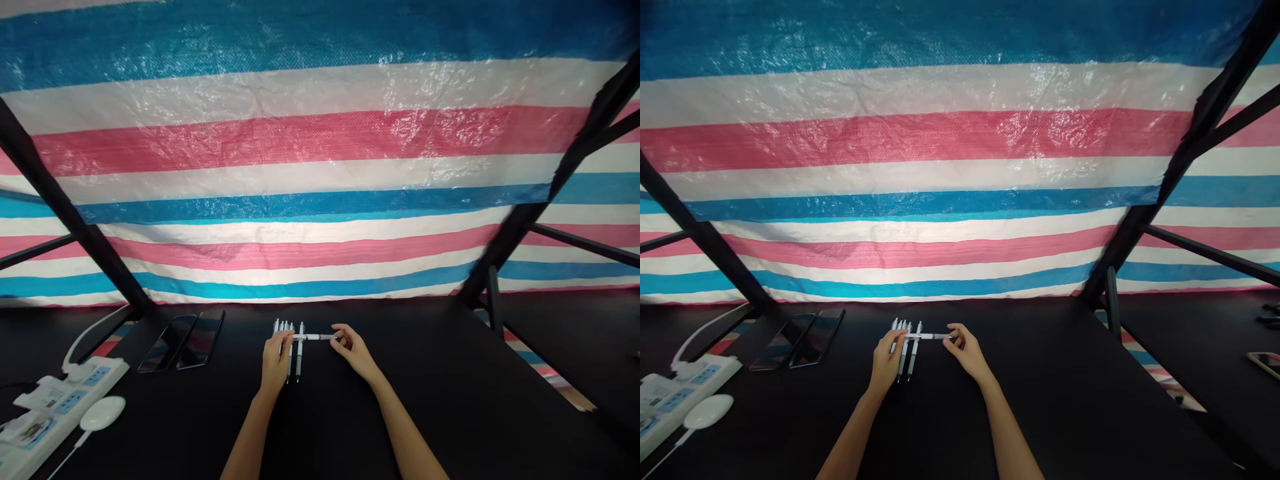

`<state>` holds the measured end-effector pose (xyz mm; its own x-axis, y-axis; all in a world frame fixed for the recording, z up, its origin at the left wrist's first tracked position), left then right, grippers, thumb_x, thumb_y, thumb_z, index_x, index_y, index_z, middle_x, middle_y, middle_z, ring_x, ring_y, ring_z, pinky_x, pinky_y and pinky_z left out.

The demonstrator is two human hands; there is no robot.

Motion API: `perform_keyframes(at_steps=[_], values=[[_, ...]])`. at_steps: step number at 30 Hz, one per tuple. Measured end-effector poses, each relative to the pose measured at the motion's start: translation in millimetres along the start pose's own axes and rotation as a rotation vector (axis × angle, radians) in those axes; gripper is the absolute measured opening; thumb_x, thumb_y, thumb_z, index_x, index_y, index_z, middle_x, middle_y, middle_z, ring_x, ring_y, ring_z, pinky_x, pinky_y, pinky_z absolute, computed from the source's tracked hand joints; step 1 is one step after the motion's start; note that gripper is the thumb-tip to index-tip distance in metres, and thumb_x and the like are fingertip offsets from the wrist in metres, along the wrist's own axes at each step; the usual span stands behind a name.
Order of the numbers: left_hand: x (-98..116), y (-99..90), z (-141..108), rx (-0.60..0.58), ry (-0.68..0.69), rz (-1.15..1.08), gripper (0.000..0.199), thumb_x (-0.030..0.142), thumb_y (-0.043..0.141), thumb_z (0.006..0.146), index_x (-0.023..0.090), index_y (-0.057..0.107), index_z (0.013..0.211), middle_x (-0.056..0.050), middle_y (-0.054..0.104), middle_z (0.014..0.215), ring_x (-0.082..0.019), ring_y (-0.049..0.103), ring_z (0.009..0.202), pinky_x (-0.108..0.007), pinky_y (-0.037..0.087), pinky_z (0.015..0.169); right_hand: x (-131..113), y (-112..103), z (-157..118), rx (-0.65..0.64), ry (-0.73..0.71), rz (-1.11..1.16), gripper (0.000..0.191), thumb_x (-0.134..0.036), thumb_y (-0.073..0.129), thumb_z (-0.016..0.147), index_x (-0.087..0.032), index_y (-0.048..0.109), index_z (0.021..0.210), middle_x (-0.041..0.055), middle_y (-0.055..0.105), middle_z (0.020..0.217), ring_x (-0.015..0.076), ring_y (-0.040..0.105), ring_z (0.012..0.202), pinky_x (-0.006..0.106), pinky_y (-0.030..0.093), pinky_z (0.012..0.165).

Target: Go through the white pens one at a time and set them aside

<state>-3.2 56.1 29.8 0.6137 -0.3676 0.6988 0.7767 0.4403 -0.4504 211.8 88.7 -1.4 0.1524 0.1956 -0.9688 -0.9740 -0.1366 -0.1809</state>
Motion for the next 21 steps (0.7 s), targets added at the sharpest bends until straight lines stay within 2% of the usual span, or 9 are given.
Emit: perform_keyframes(at_steps=[2, 4, 6, 8, 12, 14, 16, 19, 21], values=[[-0.3, 0.2, -0.7, 0.007, -0.001, 0.002, 0.032, 0.040, 0.042, 0.087, 0.020, 0.067, 0.088, -0.007, 0.070, 0.087, -0.021, 0.064, 0.082, -0.035, 0.050, 0.076, 0.7, 1.3, 0.0, 0.002, 0.019, -0.019, 0.045, -0.056, 0.048, 0.082, -0.018, 0.062, 0.101, 0.0036, 0.061, 0.078, 0.0137, 0.050, 0.059, 0.027, 0.041, 0.059], [-0.1, 0.2, -1.5, 0.008, 0.002, 0.001, 0.032, 0.040, 0.042, 0.087, 0.020, 0.067, 0.089, -0.007, 0.070, 0.088, -0.022, 0.064, 0.082, -0.035, 0.050, 0.076, 0.4, 3.2, -0.2, -0.008, 0.018, -0.079, 0.050, -0.056, 0.035, 0.087, -0.017, 0.065, 0.087, 0.0043, 0.062, 0.073, 0.0147, 0.051, 0.059, 0.028, 0.040, 0.060], [0.7, 0.3, -1.8, -0.001, 0.006, -0.003, 0.033, 0.041, 0.042, 0.088, 0.020, 0.067, 0.090, -0.008, 0.070, 0.089, -0.022, 0.064, 0.082, -0.035, 0.050, 0.076, -0.5, 4.7, -0.6, -0.023, 0.002, -0.161, 0.050, -0.054, 0.035, 0.088, -0.017, 0.063, 0.070, 0.0030, 0.060, 0.066, 0.0147, 0.050, 0.058, 0.027, 0.038, 0.059], [1.4, -0.1, -1.6, -0.006, 0.005, -0.005, 0.033, 0.040, 0.042, 0.088, 0.019, 0.067, 0.090, -0.008, 0.070, 0.088, -0.022, 0.064, 0.082, -0.035, 0.050, 0.076, -1.0, 5.7, -1.1, -0.041, -0.014, -0.209, 0.043, -0.050, 0.042, 0.087, -0.018, 0.060, 0.065, 0.0008, 0.057, 0.062, 0.0141, 0.049, 0.057, 0.026, 0.036, 0.057], [1.8, -1.3, -0.6, -0.003, -0.004, 0.002, 0.032, 0.040, 0.041, 0.088, 0.020, 0.066, 0.088, -0.007, 0.070, 0.087, -0.022, 0.064, 0.083, -0.035, 0.050, 0.076, -0.3, 4.8, -1.8, -0.032, -0.030, -0.163, 0.021, -0.039, 0.061, 0.075, -0.020, 0.061, 0.086, -0.0011, 0.057, 0.072, 0.0121, 0.047, 0.056, 0.025, 0.038, 0.056], [1.4, -1.2, -0.5, -0.001, -0.002, 0.000, 0.032, 0.041, 0.041, 0.088, 0.020, 0.066, 0.088, -0.007, 0.070, 0.086, -0.022, 0.065, 0.082, -0.035, 0.050, 0.076, 0.0, 3.4, -1.9, -0.004, -0.030, -0.136, 0.031, -0.036, 0.066, 0.070, -0.022, 0.061, 0.098, 0.0004, 0.058, 0.083, 0.0118, 0.048, 0.057, 0.025, 0.040, 0.057], [0.3, -0.8, -0.7, -0.001, -0.005, -0.003, 0.033, 0.041, 0.042, 0.088, 0.020, 0.066, 0.088, -0.007, 0.070, 0.087, -0.022, 0.065, 0.082, -0.035, 0.050, 0.075, -0.5, 2.4, -2.1, 0.022, -0.025, -0.130, 0.035, -0.039, 0.062, 0.073, -0.023, 0.061, 0.104, 0.0024, 0.059, 0.089, 0.0132, 0.051, 0.061, 0.027, 0.042, 0.059], [-1.9, 0.3, -1.4, -0.014, -0.017, -0.007, 0.033, 0.041, 0.042, 0.088, 0.020, 0.066, 0.089, -0.008, 0.070, 0.088, -0.022, 0.064, 0.083, -0.035, 0.050, 0.075, -3.4, 3.1, -2.1, 0.023, -0.024, -0.158, 0.033, -0.046, 0.046, 0.085, -0.022, 0.064, 0.099, 0.0043, 0.061, 0.086, 0.0170, 0.054, 0.069, 0.029, 0.043, 0.066], [-2.1, 0.6, -1.7, -0.022, -0.016, -0.011, 0.033, 0.041, 0.041, 0.088, 0.020, 0.066, 0.090, -0.008, 0.070, 0.089, -0.022, 0.064, 0.084, -0.035, 0.050, 0.076, -6.0, 4.3, -2.1, 0.006, -0.034, -0.202, 0.037, -0.046, 0.039, 0.088, -0.021, 0.066, 0.089, 0.0042, 0.061, 0.080, 0.0184, 0.055, 0.071, 0.030, 0.042, 0.068]])
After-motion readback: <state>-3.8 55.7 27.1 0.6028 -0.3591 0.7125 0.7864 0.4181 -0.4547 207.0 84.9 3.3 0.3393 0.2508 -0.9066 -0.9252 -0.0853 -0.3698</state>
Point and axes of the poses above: each hand's wrist, its own z-axis towards the middle knuckle, its own y-axis out of the palm, x = y × z, the point moved 6 cm from there along z, towards the middle knuckle
